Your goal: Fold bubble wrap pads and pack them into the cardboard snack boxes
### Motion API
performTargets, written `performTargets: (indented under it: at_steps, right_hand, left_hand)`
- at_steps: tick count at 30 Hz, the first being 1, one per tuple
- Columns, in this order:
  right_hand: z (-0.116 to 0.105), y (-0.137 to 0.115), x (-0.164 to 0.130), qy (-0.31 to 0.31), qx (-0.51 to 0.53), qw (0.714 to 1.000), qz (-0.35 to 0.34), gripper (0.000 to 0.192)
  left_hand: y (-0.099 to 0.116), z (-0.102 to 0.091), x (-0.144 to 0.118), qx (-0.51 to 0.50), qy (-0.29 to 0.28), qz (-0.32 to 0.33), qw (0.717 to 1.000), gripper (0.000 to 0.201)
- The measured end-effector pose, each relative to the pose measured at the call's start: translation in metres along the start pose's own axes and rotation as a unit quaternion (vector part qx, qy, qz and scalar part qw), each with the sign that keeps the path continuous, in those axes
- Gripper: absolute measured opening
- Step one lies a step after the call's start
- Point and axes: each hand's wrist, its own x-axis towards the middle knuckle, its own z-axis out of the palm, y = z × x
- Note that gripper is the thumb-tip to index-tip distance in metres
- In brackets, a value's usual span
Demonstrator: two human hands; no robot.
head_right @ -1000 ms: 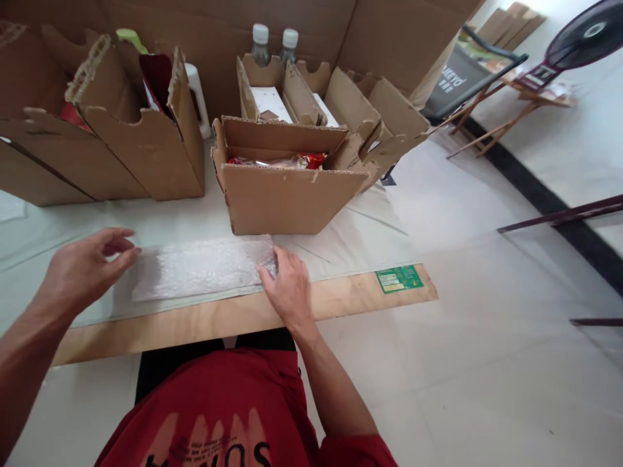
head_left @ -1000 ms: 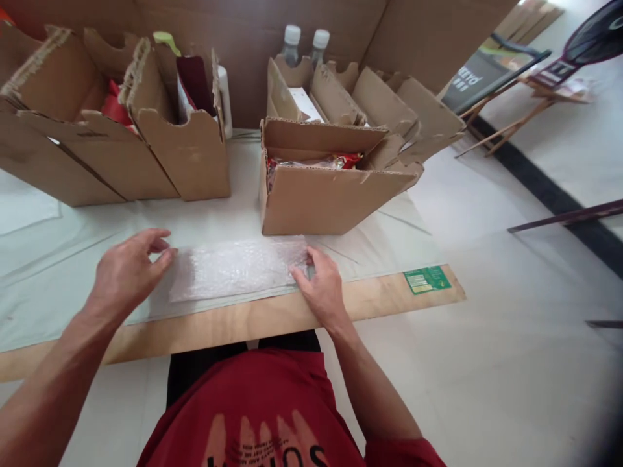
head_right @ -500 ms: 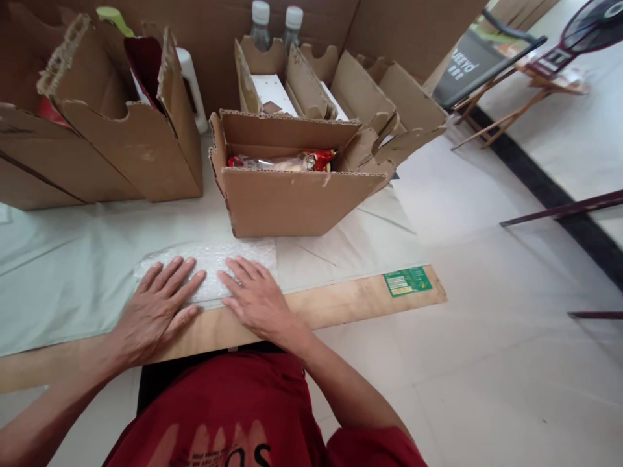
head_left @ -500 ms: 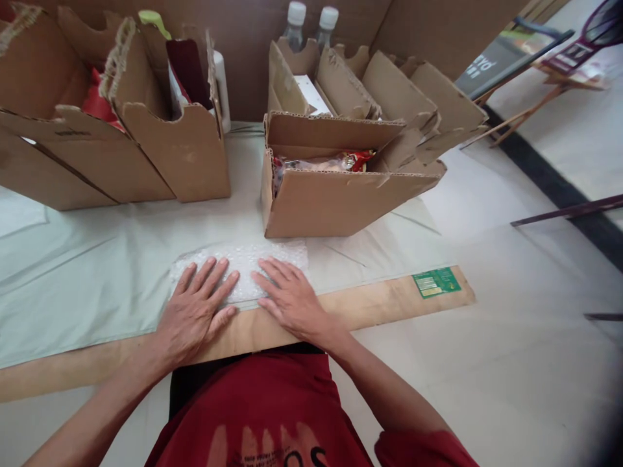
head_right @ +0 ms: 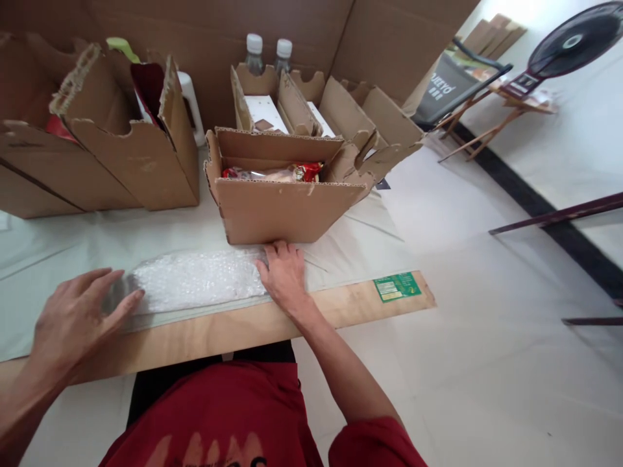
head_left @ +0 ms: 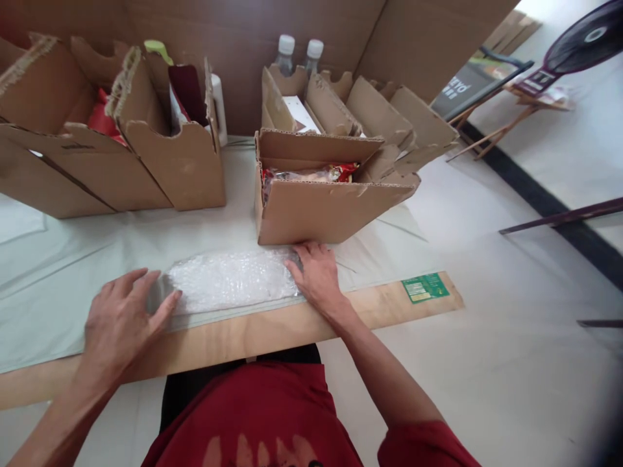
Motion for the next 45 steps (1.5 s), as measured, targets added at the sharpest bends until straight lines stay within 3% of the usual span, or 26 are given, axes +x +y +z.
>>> performTargets:
  at_steps: [3,6,9,10,13,16,19,21,24,27,30,32,35,37,39,42,45]
  right_hand:
    - [0.005,-0.001,-0.003,0.013,0.109,0.994,-0.001,0.007]
    - [0.0,0.001,-0.017,0.004,0.176,0.984,-0.007,0.011]
    - [-0.01,0.002,-0.039,-0.032,0.321,0.946,0.029,0.007]
    - [-0.014,0.0,-0.049,-0.046,0.373,0.926,0.044,0.01]
    - [-0.017,-0.011,-0.08,-0.089,0.461,0.881,0.062,0.053]
    - [-0.01,-0.028,-0.106,-0.129,0.485,0.863,0.052,0.074]
    - [0.002,-0.042,-0.117,-0.138,0.453,0.88,0.04,0.068]
    - [0.006,-0.046,-0.116,-0.137,0.42,0.897,0.026,0.057]
    - [0.003,-0.046,-0.11,-0.147,0.404,0.903,-0.008,0.038]
    - [-0.005,-0.044,-0.106,-0.173,0.419,0.891,0.013,0.03]
    - [-0.01,-0.045,-0.106,-0.222,0.475,0.849,0.069,0.031]
    - [-0.011,-0.046,-0.109,-0.25,0.521,0.811,0.094,0.038]
    - [-0.011,-0.043,-0.113,-0.28,0.561,0.774,0.088,0.051]
    - [-0.015,-0.036,-0.114,-0.291,0.568,0.768,0.054,0.057]
    - [-0.021,-0.028,-0.111,-0.266,0.549,0.792,0.012,0.063]
    - [-0.027,-0.026,-0.096,-0.201,0.472,0.856,-0.06,0.082]
    - [-0.019,-0.037,-0.075,-0.216,0.422,0.873,-0.115,0.092]
  left_hand:
    - [-0.005,0.007,0.001,0.016,-0.024,-0.015,0.999,0.047]
    - [0.003,0.014,0.001,-0.043,-0.004,-0.002,0.999,0.031]
    - [0.01,0.004,0.002,-0.113,-0.006,-0.062,0.992,0.018]
    - [0.01,-0.003,0.004,-0.142,-0.018,-0.1,0.985,0.017]
    - [0.012,-0.029,0.02,-0.198,-0.03,-0.18,0.963,0.026]
    - [0.022,-0.039,0.055,-0.156,0.002,-0.121,0.98,0.035]
    - [0.032,-0.022,0.093,-0.086,-0.007,0.011,0.996,0.045]
    - [0.034,-0.006,0.102,-0.063,-0.022,0.072,0.995,0.051]
    - [0.034,0.003,0.071,-0.078,0.001,0.134,0.988,0.045]
    - [0.036,-0.005,0.001,-0.134,0.034,0.238,0.961,0.051]
    - [0.048,-0.012,-0.062,-0.163,-0.021,0.252,0.954,0.06]
    - [0.058,-0.009,-0.082,-0.168,-0.022,0.241,0.956,0.059]
    - [0.068,0.001,-0.081,-0.195,0.013,0.227,0.954,0.047]
    - [0.07,0.006,-0.072,-0.234,0.03,0.207,0.949,0.037]
    - [0.068,0.006,-0.065,-0.274,0.033,0.169,0.946,0.03]
    - [0.065,0.003,-0.064,-0.304,0.026,0.096,0.947,0.022]
    - [0.064,0.001,-0.066,-0.319,-0.015,0.02,0.948,0.029]
